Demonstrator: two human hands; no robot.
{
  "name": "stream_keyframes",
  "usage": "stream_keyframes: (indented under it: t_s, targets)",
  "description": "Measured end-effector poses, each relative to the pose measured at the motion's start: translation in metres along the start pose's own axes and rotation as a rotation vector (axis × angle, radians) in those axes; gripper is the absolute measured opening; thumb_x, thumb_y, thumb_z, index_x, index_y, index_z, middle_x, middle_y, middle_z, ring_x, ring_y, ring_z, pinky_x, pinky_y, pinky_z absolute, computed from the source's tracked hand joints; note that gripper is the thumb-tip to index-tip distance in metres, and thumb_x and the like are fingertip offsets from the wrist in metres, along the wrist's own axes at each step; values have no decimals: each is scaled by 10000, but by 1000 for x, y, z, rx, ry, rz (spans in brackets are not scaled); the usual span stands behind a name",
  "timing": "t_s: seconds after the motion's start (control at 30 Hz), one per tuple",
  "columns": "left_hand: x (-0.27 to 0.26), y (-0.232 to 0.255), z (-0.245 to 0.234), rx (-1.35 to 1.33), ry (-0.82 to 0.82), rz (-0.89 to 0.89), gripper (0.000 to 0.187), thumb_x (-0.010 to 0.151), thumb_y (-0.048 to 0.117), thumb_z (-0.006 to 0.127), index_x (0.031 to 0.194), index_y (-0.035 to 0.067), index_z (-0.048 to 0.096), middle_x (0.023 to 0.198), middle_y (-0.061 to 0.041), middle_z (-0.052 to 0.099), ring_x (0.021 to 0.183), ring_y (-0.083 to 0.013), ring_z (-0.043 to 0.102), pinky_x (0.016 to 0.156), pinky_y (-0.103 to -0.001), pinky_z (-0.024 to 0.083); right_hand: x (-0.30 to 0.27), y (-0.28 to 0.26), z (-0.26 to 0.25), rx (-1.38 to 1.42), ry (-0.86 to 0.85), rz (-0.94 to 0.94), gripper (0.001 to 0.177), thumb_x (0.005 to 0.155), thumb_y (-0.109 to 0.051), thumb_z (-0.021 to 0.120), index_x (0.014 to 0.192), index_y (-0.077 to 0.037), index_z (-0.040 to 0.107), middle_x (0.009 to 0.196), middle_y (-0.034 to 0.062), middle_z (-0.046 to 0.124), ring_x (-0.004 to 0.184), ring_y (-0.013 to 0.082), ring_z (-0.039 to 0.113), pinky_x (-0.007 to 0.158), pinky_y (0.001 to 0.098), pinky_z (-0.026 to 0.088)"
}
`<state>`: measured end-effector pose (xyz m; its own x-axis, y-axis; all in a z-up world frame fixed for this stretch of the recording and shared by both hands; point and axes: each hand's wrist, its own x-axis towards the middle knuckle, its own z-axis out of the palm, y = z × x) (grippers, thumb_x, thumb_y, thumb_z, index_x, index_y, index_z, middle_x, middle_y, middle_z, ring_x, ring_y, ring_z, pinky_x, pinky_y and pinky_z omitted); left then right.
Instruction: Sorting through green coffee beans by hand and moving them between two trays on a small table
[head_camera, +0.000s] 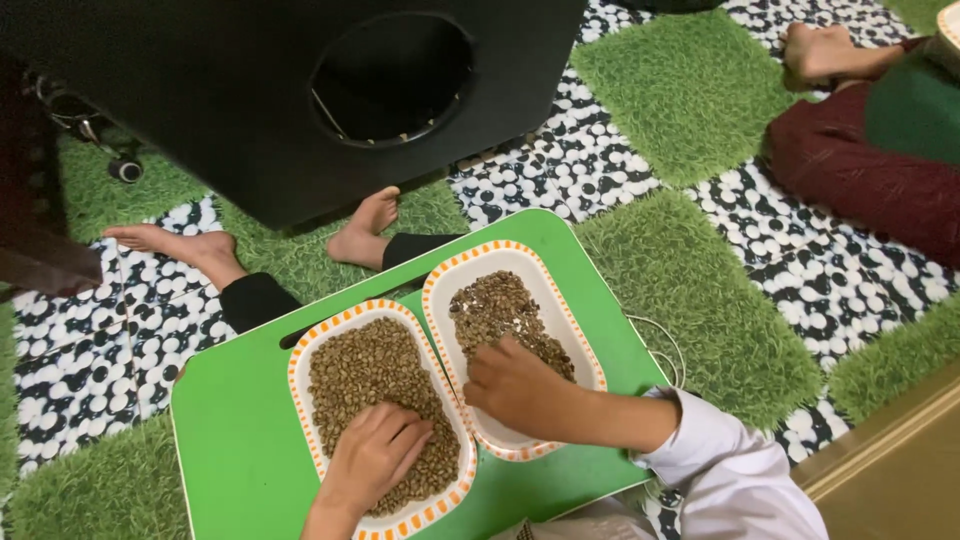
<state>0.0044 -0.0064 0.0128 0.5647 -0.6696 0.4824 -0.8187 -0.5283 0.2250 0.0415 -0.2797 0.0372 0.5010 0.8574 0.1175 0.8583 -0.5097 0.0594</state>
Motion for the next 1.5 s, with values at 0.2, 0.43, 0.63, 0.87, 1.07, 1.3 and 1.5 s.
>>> stream_keyframes:
  t_s: [0.2,0.43,0.63,0.87,1.07,1.3,1.5]
  targets:
    - [2,6,-11,-18,185,59,166,943,81,720,1096,17,715,989,-80,707,861,-223,631,722,-350,517,10,-17,0,341,268,-18,424,1031,-468,581,1125,-80,725,962,58,739,888,265,542,730,401,378]
    - [-34,-7,4,207,286,235,252,1034,82,518,1150,17,732,1070,-82,737,946,-204,636,723,-373,569,9,-50,-7,612,282,-83,509,1043,-325,614,1408,16,514,1260,161,657,998,338,582,815,465,424]
    - [-17,2,-12,196,329,358,198,1017,108,581,1063,30,758,1029,-89,750,894,-187,636,689,-329,574,13,-46,1,1160,164,96,358,1011,-331,629,1259,-77,669,1074,85,721,993,244,637,903,394,485]
    - [-9,5,-11,56,296,309,98,968,74,678,911,15,732,952,-113,735,795,-207,637,622,-322,541,17,-45,1,917,330,-38,232,1063,-243,585,1190,-77,688,1060,32,730,953,263,584,881,393,452]
    - [-5,2,-6,47,258,199,104,925,133,763,880,60,705,866,-75,729,755,-181,669,655,-294,554,8,-40,8,472,273,-24,91,1005,-184,627,1048,-150,699,1003,-20,711,959,267,584,786,431,373]
    - [-13,-10,4,115,34,-29,111,957,220,750,877,150,715,845,11,704,754,-206,555,630,-358,420,-11,-5,17,-17,-53,281,649,751,-212,750,1377,-206,577,1223,76,615,1042,337,520,839,560,373]
    - [-20,-11,10,-16,32,-74,152,940,97,738,1083,51,714,838,-57,665,772,-218,590,646,-358,490,8,-46,35,143,28,96,399,957,-443,629,1220,-147,671,1081,117,622,1026,373,531,778,529,391]
